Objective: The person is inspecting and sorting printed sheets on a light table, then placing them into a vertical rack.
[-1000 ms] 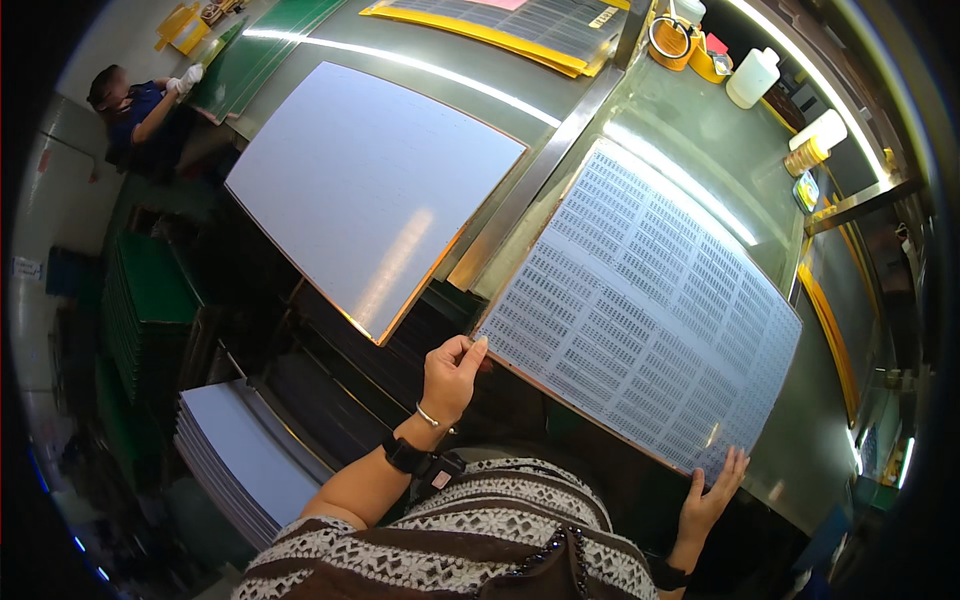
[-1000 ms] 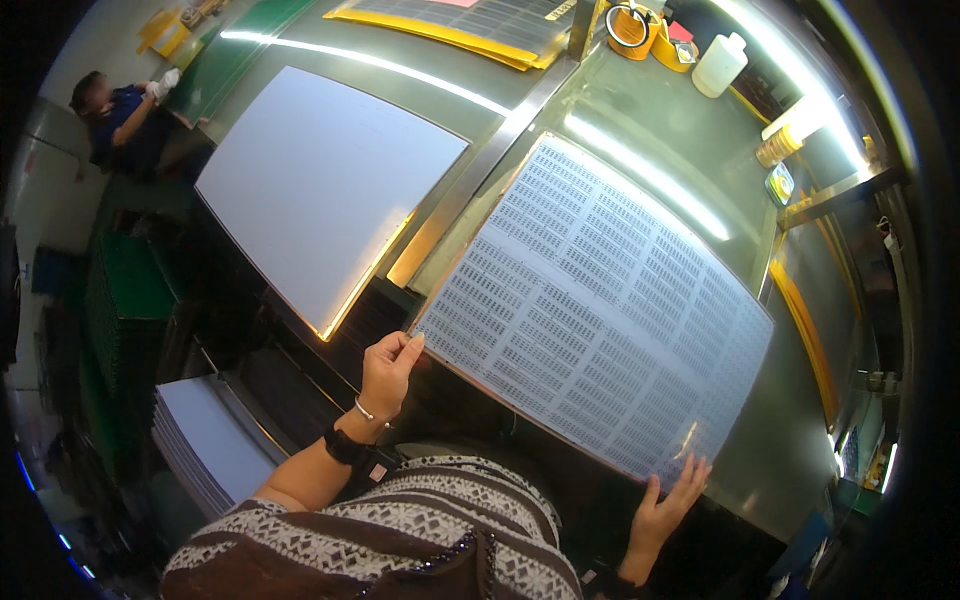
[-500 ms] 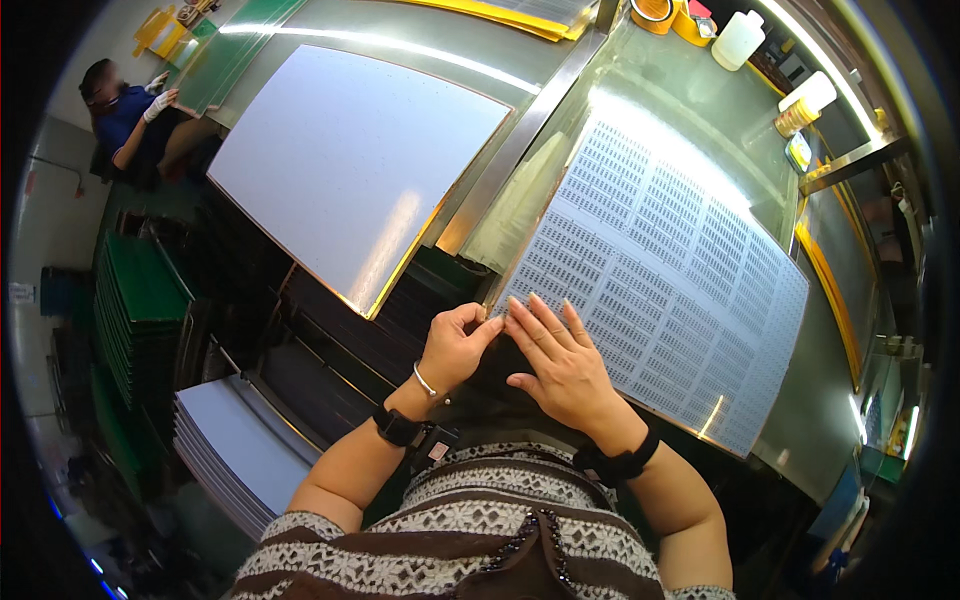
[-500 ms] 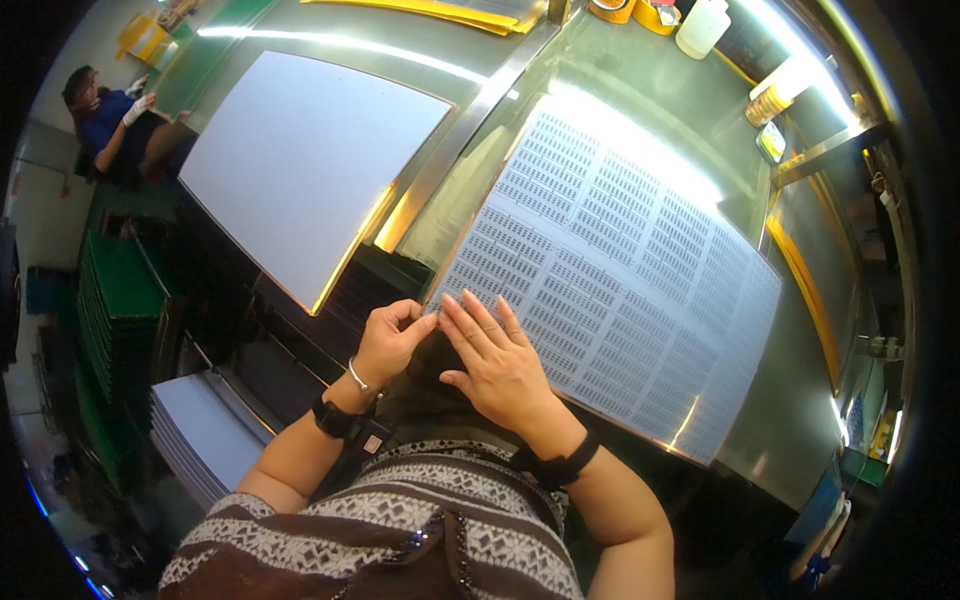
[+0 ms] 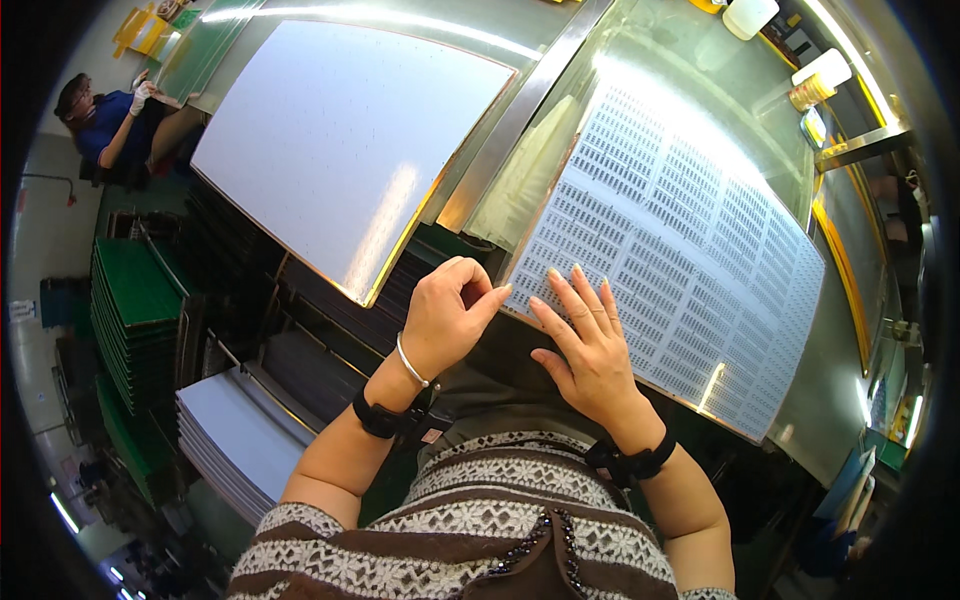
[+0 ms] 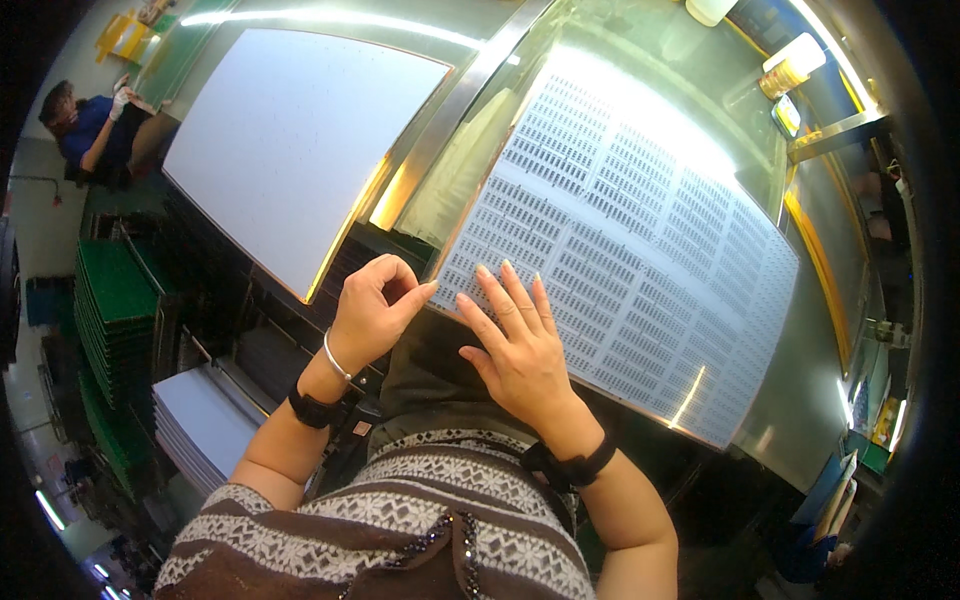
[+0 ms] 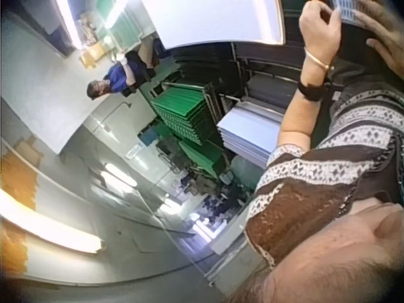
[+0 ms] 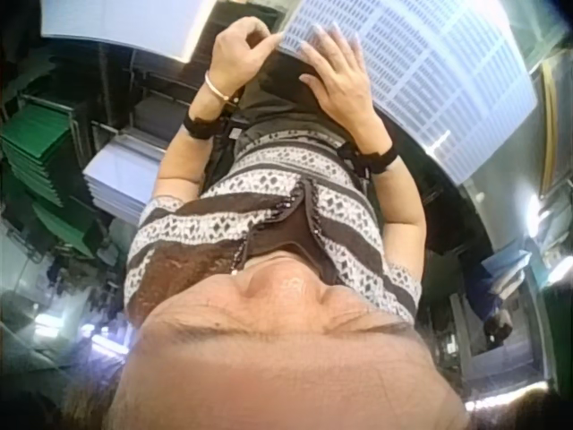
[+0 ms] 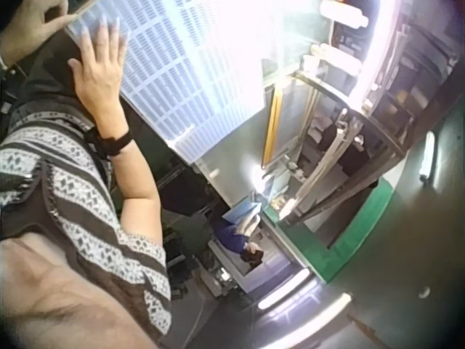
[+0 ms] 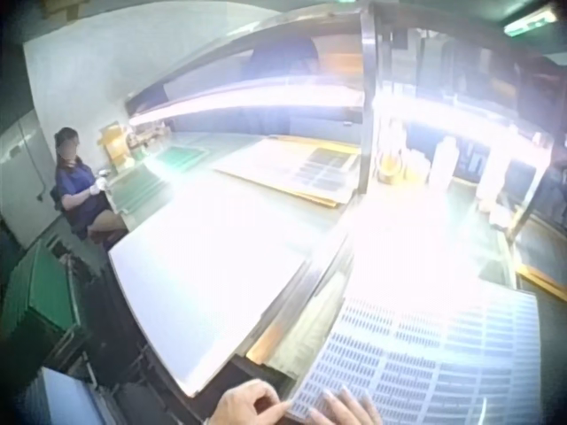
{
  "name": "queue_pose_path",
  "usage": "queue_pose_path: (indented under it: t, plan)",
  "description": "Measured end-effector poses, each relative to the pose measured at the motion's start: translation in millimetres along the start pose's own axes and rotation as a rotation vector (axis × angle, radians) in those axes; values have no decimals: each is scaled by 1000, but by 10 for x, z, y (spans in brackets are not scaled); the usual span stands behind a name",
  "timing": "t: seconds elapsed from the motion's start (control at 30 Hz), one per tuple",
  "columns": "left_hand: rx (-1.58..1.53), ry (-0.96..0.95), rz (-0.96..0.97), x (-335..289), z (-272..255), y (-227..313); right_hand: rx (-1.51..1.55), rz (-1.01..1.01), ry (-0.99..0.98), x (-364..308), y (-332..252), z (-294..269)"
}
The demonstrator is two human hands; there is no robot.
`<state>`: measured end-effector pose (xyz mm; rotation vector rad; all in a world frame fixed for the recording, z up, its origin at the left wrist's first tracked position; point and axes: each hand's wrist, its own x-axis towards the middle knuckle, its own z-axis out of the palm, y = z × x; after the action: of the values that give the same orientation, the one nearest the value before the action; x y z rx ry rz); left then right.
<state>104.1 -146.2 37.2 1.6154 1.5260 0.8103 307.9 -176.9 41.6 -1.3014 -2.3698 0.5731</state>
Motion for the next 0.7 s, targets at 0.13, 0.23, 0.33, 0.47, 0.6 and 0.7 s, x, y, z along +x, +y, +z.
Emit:
queue_pose_path:
  t: [0.13, 0.23, 0.33, 0.47, 0.6, 0.7]
  plan:
    - [-64, -63, -61, -6, 2, -47, 24, -36, 34, -2, 10, 10]
    - [-21, -34, 6, -4, -5, 111, 111, 1, 128, -33, 48, 34]
    - [-70, -24, 169, 3, -87, 431, 192, 12, 280, -100, 98, 9]
    - [-127, -44, 235, 8, -120, 676, 246, -7, 363, -173, 116, 11]
    - [61, 40, 75, -68, -37, 195, 96, -53, 277, -141, 134, -20]
    - [62, 92, 50, -117, 67, -56, 12, -84, 180, -115, 87, -13]
